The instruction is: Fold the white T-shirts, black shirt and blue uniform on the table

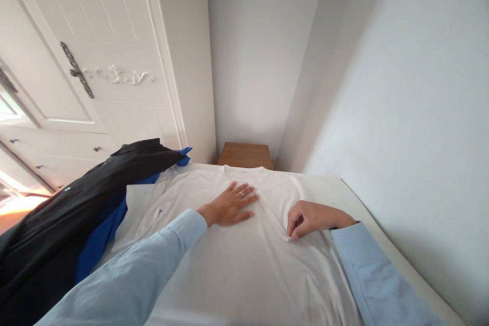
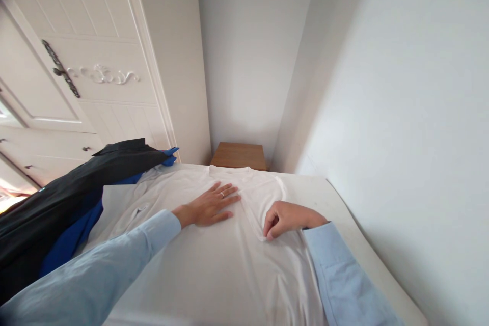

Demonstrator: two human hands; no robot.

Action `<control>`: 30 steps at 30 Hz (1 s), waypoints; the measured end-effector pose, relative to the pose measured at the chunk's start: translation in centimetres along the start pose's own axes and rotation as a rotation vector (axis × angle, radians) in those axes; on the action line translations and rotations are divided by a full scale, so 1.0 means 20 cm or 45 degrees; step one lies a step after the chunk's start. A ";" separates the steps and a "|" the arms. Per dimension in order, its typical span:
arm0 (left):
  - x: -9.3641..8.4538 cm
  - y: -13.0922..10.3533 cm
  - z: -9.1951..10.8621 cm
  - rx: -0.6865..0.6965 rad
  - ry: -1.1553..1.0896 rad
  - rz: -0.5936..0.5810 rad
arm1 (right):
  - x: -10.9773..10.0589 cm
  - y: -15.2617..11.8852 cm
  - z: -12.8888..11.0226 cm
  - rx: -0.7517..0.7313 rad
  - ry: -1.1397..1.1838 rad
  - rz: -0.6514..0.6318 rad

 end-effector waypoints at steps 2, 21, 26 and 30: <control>0.00 0.00 -0.01 -0.004 -0.007 0.004 | -0.06 0.02 0.02 0.010 0.004 0.143; 0.02 0.01 -0.05 -0.029 -0.040 0.034 | -0.50 -0.08 0.50 0.413 -0.397 1.115; 0.03 0.01 -0.05 -0.005 -0.041 0.054 | -0.51 -0.09 0.54 0.432 -0.420 1.163; 0.03 0.01 -0.05 -0.019 -0.028 0.011 | -0.52 -0.10 0.58 0.472 -0.443 1.195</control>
Point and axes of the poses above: each hand's wrist, its own y-axis towards the middle knuckle, its own x-axis out of the palm, z = x × y, the point moved 10 cm from there along y, towards the middle knuckle, and after that the axes turned 8 degrees about -y, right-handed, at the moved point
